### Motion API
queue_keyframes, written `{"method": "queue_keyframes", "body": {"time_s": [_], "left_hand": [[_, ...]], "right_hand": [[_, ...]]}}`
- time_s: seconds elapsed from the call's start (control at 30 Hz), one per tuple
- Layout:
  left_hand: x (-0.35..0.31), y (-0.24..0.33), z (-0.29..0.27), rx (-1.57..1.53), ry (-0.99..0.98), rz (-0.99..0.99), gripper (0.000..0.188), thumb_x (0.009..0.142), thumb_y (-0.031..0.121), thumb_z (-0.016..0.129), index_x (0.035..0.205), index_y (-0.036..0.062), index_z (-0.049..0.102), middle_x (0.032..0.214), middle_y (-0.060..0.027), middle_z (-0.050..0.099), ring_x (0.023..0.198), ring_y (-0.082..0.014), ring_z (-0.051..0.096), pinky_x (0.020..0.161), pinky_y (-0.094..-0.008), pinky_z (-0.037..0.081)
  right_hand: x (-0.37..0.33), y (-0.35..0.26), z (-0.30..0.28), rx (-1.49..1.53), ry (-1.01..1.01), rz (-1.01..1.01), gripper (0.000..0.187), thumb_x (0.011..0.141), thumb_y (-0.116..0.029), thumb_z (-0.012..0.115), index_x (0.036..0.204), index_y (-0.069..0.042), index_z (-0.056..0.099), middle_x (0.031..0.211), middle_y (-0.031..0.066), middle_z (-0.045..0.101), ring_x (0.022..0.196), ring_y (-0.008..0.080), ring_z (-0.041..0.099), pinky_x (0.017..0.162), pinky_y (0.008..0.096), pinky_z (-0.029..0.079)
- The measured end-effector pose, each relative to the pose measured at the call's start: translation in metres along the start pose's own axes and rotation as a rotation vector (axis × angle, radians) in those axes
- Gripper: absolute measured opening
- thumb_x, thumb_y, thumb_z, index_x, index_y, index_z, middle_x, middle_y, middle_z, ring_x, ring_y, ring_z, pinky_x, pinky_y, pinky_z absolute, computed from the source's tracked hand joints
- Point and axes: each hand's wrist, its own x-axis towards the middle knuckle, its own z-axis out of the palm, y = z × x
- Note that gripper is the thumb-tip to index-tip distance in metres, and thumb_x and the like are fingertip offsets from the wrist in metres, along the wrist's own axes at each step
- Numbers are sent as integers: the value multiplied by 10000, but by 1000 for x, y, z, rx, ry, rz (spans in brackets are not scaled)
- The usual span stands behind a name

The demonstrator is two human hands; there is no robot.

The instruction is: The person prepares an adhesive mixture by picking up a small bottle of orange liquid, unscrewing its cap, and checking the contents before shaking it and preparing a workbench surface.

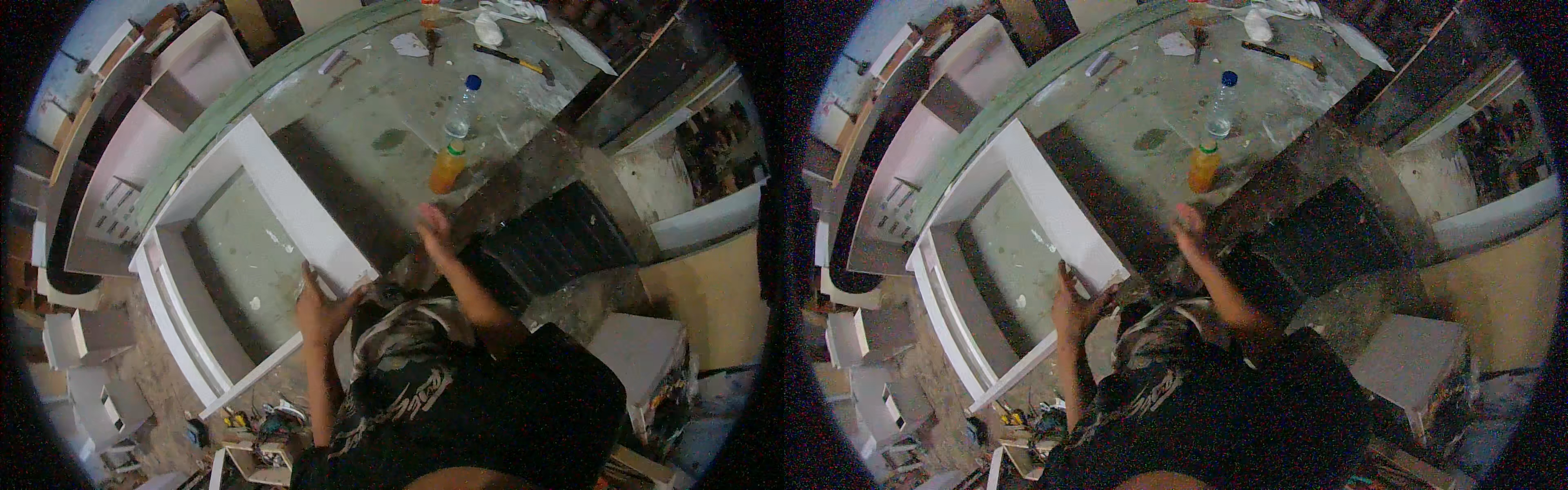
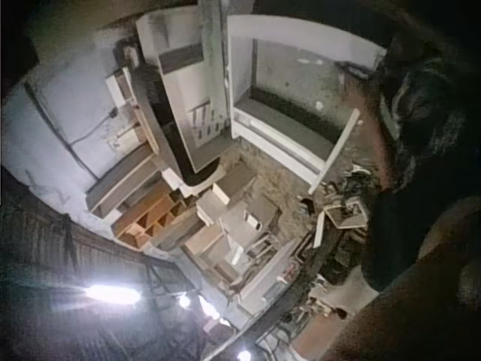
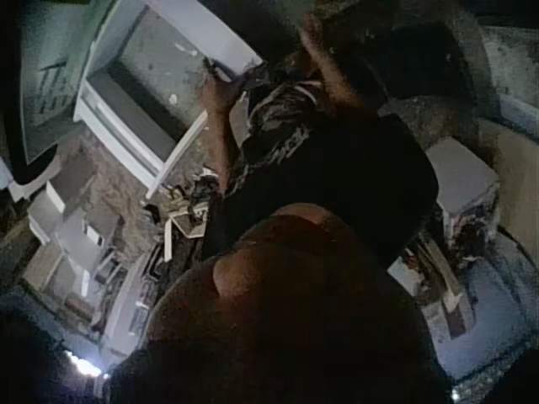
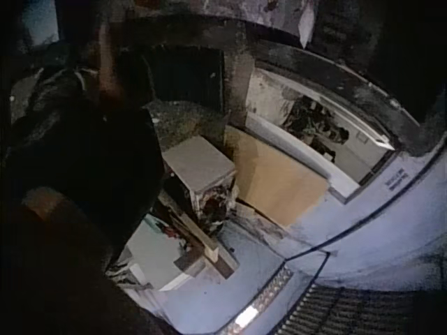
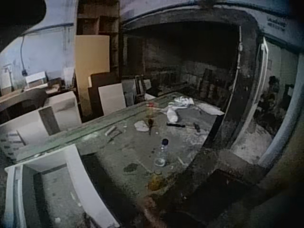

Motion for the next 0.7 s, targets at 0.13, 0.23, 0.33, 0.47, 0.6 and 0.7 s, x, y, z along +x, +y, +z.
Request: {"method": "queue_keyframes", "body": {"time_s": [0.13,0.23,0.33,0.47,0.6,0.7], "left_hand": [[6,28,-7,-122,-20,-82,1412,506,477,939,1507,-18,75,1346,-293,518,1176,-422,573,970,-437,479],[6,37,-6,-119,45,-72,1471,498,478,943,1509,-42,10,1404,-308,454,1197,-421,555,991,-425,465],[16,26,12,-228,147,69,1497,498,453,950,1508,-56,-30,1433,-317,416,1249,-403,514,1018,-412,443],[15,41,10,-296,138,66,1509,505,404,959,1513,-33,-74,1439,-320,406,1321,-388,443,1040,-415,419],[16,21,-2,-267,62,34,1520,529,398,952,1512,12,-141,1441,-316,407,1305,-411,458,1066,-441,393],[22,4,-14,-373,-80,105,1490,579,327,943,1504,51,-193,1441,-316,408,1308,-432,456,1088,-455,370]], "right_hand": [[14,-54,-27,891,187,541,539,944,-447,520,1287,-32,498,1367,163,501,1285,291,473,1113,501,302],[33,-42,-54,1503,112,738,580,938,-491,512,1233,8,477,1327,220,521,1227,374,514,1068,571,356],[52,-50,-53,1722,44,858,734,894,-581,515,1285,37,451,1306,248,530,1215,404,522,1054,592,374],[76,-53,-55,1814,-33,915,912,810,-699,511,1336,42,430,1292,255,538,1208,419,530,1054,597,391],[108,-31,-62,1683,-139,954,851,806,-652,551,1333,11,457,1289,237,550,1179,417,558,996,571,467],[122,-29,-59,1614,45,955,724,822,-546,595,1295,-5,508,1287,222,562,1162,404,574,961,534,510]]}}
